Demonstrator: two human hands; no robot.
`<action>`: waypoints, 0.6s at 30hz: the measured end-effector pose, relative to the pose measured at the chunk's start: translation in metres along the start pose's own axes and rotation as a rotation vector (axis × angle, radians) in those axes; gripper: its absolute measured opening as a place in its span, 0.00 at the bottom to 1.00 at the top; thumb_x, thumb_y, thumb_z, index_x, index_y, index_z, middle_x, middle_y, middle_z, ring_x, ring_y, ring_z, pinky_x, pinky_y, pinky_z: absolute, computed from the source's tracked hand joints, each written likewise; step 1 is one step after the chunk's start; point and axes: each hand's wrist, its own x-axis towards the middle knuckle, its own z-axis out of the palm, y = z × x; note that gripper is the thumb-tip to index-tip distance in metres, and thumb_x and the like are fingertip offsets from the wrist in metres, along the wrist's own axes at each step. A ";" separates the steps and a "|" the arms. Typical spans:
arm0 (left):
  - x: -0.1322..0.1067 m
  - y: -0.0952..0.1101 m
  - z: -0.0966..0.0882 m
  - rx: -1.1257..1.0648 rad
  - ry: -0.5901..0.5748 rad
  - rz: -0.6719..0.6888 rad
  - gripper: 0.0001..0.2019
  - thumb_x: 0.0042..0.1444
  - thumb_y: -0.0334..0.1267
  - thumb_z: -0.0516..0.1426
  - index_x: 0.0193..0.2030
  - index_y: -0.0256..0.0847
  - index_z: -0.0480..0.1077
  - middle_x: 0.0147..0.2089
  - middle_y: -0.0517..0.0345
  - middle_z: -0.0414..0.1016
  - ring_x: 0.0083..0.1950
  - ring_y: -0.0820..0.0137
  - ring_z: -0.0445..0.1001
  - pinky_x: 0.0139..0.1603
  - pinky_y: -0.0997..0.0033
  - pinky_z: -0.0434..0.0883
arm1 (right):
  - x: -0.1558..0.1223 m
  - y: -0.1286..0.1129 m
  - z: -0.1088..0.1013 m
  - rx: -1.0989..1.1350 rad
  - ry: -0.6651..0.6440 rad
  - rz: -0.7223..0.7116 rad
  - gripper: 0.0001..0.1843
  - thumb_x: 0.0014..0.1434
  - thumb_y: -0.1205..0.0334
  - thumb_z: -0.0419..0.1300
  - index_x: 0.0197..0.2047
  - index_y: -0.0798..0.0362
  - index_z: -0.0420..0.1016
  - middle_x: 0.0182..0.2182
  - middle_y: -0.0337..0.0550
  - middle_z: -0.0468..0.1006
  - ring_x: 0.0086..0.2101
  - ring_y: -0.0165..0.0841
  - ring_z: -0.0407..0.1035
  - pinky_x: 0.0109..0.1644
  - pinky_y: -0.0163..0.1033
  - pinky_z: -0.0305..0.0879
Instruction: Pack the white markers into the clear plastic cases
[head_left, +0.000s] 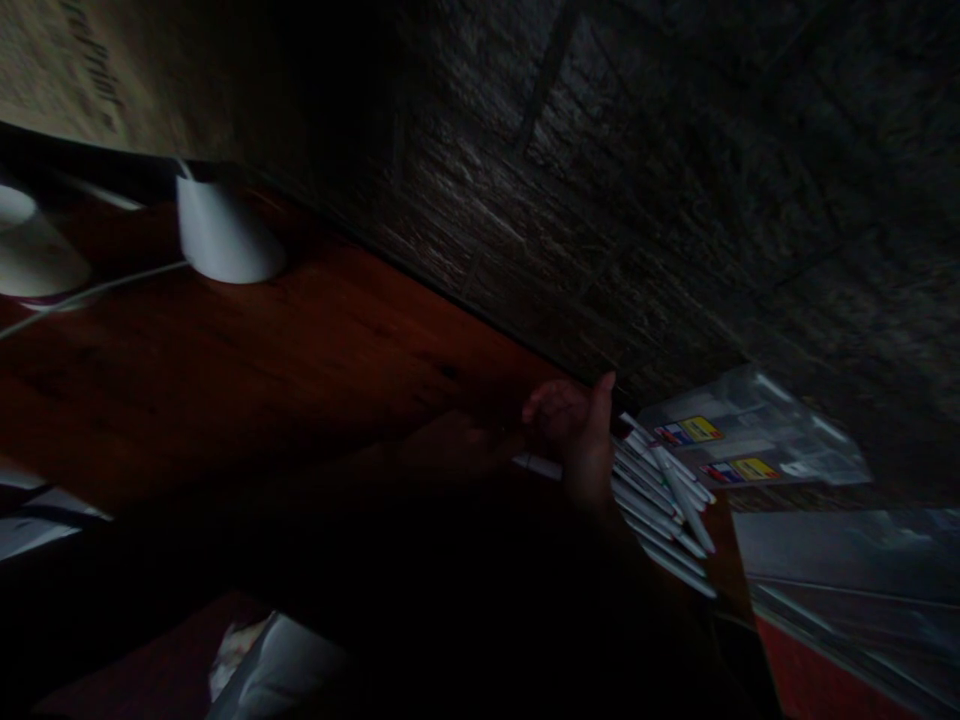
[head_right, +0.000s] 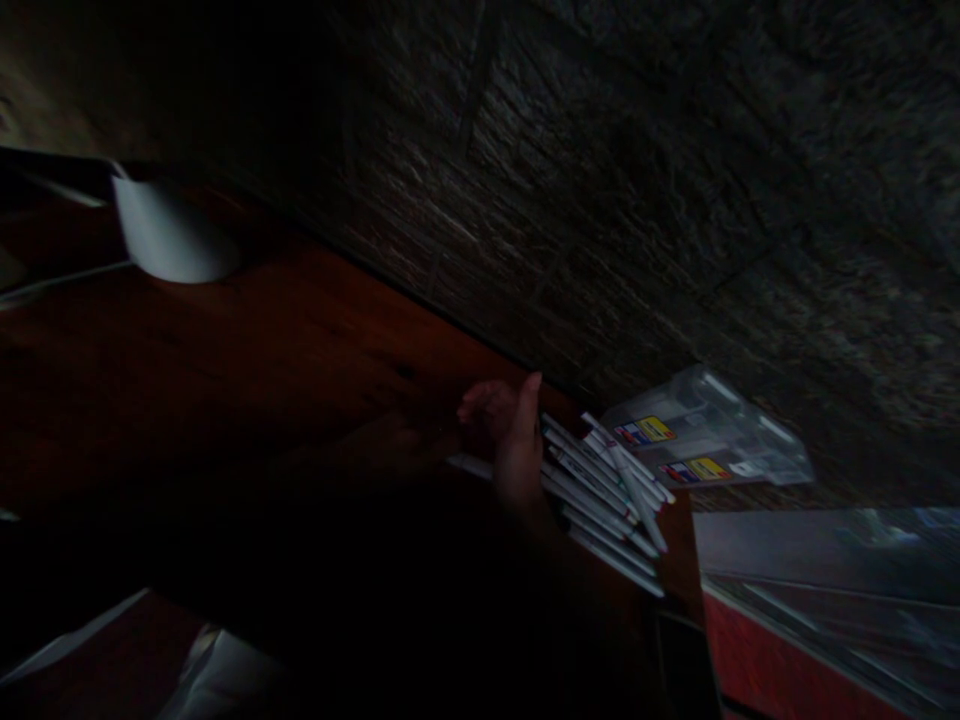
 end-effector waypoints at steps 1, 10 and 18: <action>0.000 0.002 0.000 0.013 -0.008 0.008 0.16 0.69 0.34 0.54 0.62 0.38 0.68 0.54 0.44 0.81 0.48 0.62 0.82 0.46 0.64 0.79 | -0.001 -0.001 0.001 -0.020 -0.007 -0.010 0.45 0.60 0.18 0.40 0.29 0.50 0.76 0.25 0.44 0.75 0.29 0.33 0.69 0.35 0.40 0.64; 0.008 -0.008 -0.009 0.167 0.157 0.034 0.13 0.70 0.32 0.54 0.57 0.34 0.73 0.51 0.42 0.81 0.53 0.57 0.79 0.54 0.58 0.75 | 0.002 -0.002 -0.024 -0.600 -0.212 -0.121 0.22 0.67 0.39 0.57 0.38 0.48 0.83 0.36 0.40 0.82 0.38 0.34 0.73 0.51 0.41 0.66; 0.011 0.005 -0.006 0.161 0.277 0.089 0.14 0.70 0.33 0.55 0.59 0.37 0.73 0.62 0.43 0.75 0.64 0.56 0.72 0.68 0.50 0.68 | -0.049 -0.004 -0.072 -0.679 -0.276 -0.029 0.18 0.64 0.45 0.62 0.42 0.50 0.86 0.35 0.41 0.84 0.34 0.34 0.74 0.38 0.37 0.68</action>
